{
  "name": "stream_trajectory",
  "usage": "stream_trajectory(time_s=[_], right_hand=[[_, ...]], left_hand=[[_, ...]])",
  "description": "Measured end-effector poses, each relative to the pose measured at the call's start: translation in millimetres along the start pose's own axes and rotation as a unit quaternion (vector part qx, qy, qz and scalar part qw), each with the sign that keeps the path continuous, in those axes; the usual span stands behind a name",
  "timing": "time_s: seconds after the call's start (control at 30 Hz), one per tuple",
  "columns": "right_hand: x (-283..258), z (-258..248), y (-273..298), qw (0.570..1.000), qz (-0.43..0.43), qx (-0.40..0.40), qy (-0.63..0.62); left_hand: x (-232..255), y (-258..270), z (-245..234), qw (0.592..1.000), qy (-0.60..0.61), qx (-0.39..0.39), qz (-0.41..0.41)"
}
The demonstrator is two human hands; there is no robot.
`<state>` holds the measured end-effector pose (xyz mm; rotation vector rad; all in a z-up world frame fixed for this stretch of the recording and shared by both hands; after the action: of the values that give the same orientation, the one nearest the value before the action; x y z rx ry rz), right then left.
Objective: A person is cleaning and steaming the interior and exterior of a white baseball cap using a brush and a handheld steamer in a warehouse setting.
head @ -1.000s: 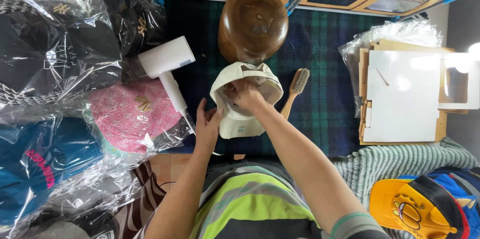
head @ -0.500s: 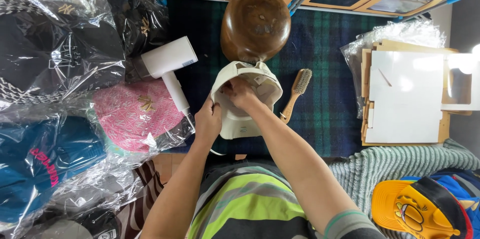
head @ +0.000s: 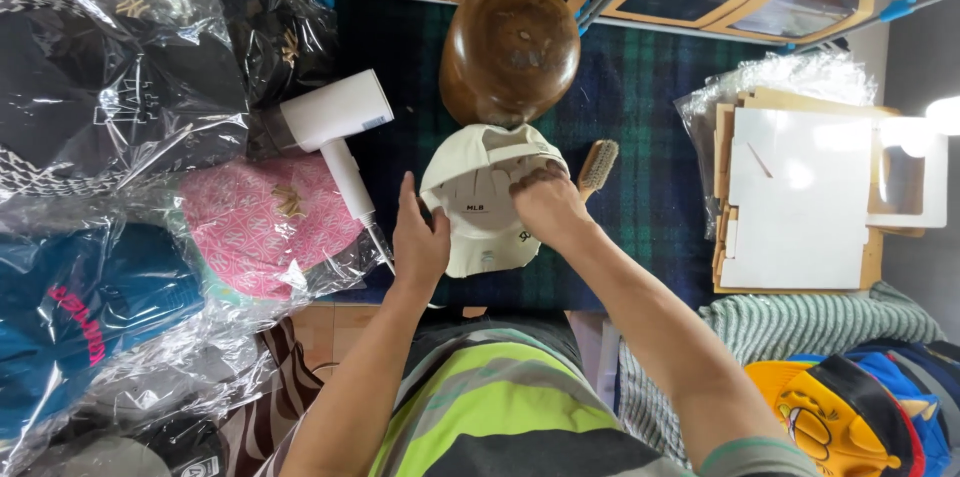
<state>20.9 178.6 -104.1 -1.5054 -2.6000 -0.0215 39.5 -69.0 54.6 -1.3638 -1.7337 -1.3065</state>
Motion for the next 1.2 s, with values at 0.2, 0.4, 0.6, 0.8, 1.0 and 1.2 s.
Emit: stream_trajectory(time_s=[0.2, 0.4, 0.6, 0.8, 1.0, 1.2], right_hand=[[-16.8, -74.8, -1.3, 0.990, -0.023, -0.142, -0.011], [-24.1, -103.5, -17.8, 0.981, -0.057, -0.182, 0.042], [-18.6, -62.6, -12.2, 0.974, 0.006, -0.226, 0.017], [-24.0, -69.5, -21.2, 0.950, 0.033, -0.311, 0.028], [-15.0, -37.2, -3.2, 0.991, -0.068, -0.071, -0.087], [-19.9, -111.3, 38.6, 0.985, 0.062, 0.095, -0.126]], left_hand=[[-55.2, -1.6, 26.6, 0.832, -0.335, 0.262, 0.358], [-17.9, -6.3, 63.5, 0.722, -0.468, 0.030, 0.509], [-75.6, -61.2, 99.4, 0.773, -0.501, 0.011, 0.388], [-79.0, -64.5, 98.2, 0.751, -0.562, -0.068, 0.339], [-10.8, -8.4, 44.4, 0.713, -0.434, 0.026, 0.550], [-91.0, 0.4, 20.3, 0.837, -0.309, 0.235, 0.386]])
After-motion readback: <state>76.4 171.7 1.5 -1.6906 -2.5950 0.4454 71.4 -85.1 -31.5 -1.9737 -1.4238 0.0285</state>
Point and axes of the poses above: each hand's wrist, its own y-axis away from the middle knuckle, its own z-axis out of the palm, x = y × z, the point moved 4 cm from there along -y, towards the middle knuckle, and after that the axes turned 3 degrees about -x, right-handed, at the moved point
